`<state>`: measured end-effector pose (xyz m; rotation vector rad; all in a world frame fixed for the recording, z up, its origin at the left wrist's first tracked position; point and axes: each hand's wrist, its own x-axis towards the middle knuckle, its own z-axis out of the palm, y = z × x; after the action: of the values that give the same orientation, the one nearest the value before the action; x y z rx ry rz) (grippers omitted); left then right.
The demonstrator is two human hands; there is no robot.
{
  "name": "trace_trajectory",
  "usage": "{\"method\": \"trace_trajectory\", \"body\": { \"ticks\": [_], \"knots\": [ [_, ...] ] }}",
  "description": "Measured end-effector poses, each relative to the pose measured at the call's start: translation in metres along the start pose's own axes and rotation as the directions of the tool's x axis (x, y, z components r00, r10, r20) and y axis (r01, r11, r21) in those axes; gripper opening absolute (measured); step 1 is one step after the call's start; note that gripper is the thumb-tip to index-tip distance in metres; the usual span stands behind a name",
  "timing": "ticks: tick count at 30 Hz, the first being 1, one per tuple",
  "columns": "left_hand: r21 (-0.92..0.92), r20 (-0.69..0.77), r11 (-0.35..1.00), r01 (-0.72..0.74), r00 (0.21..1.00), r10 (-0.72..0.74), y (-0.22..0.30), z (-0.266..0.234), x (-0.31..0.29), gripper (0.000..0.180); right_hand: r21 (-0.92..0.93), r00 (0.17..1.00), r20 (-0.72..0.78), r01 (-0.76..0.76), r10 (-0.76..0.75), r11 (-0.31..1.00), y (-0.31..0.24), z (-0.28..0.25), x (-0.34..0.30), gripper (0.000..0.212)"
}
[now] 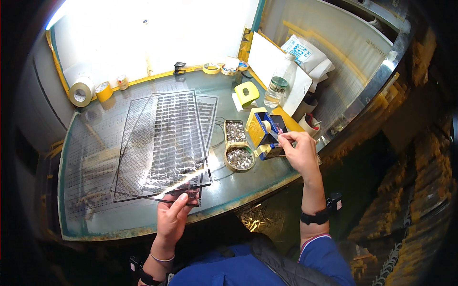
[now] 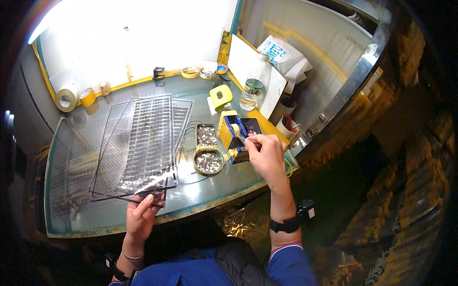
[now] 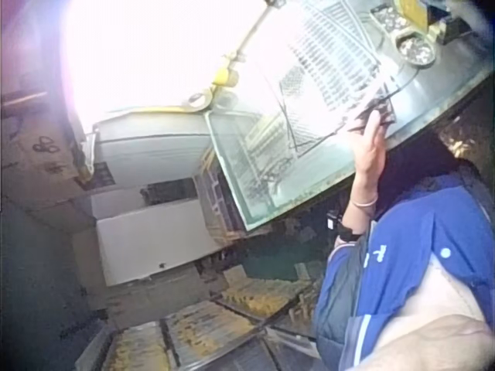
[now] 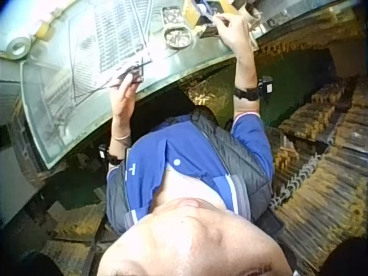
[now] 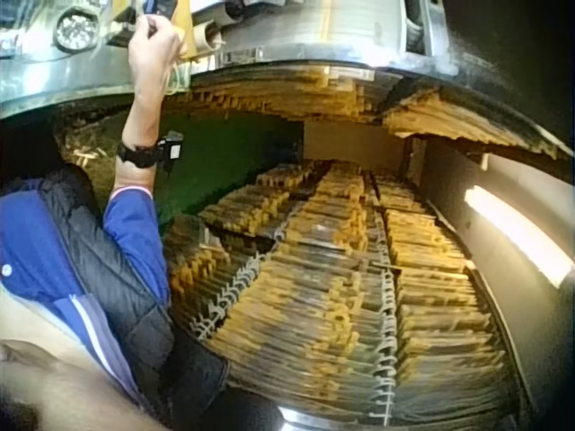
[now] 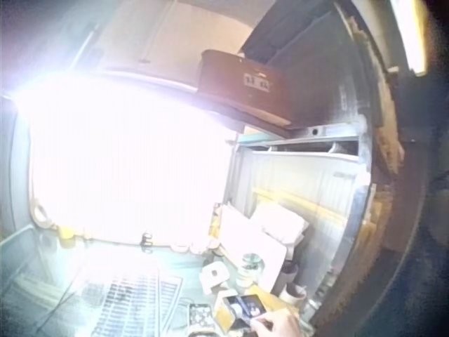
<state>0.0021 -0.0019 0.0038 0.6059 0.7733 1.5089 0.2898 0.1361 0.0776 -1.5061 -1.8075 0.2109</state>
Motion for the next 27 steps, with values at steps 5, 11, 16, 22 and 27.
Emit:
{"method": "trace_trajectory", "body": {
  "ticks": [5,11,16,22,27],
  "knots": [
    [-0.002,-0.004,1.000,0.006,1.000,-0.006,0.000,0.001,-0.001,0.021,0.261,0.990,-0.059,-0.109,0.128,0.959,0.008,0.008,-0.018,0.015],
    [0.022,-0.040,1.000,0.001,0.999,0.000,0.002,0.003,-0.001,0.016,-0.044,0.996,-0.064,-0.063,0.060,0.997,-0.003,0.005,-0.031,0.015],
    [0.053,-0.048,0.998,0.046,0.998,-0.044,0.000,-0.005,0.002,0.013,0.111,0.992,0.053,0.105,-0.112,0.988,-0.049,0.026,-0.060,0.014],
    [0.034,-0.081,0.999,0.040,0.996,-0.037,-0.002,0.005,0.006,0.013,0.787,0.977,0.164,-0.047,-0.135,0.616,-0.085,0.082,-0.111,0.013],
    [0.043,-0.067,0.999,0.027,0.997,-0.024,-0.003,0.001,0.004,0.013,0.844,0.980,0.198,-0.171,0.001,0.509,-0.096,0.094,-0.126,0.013]
  ]
}}
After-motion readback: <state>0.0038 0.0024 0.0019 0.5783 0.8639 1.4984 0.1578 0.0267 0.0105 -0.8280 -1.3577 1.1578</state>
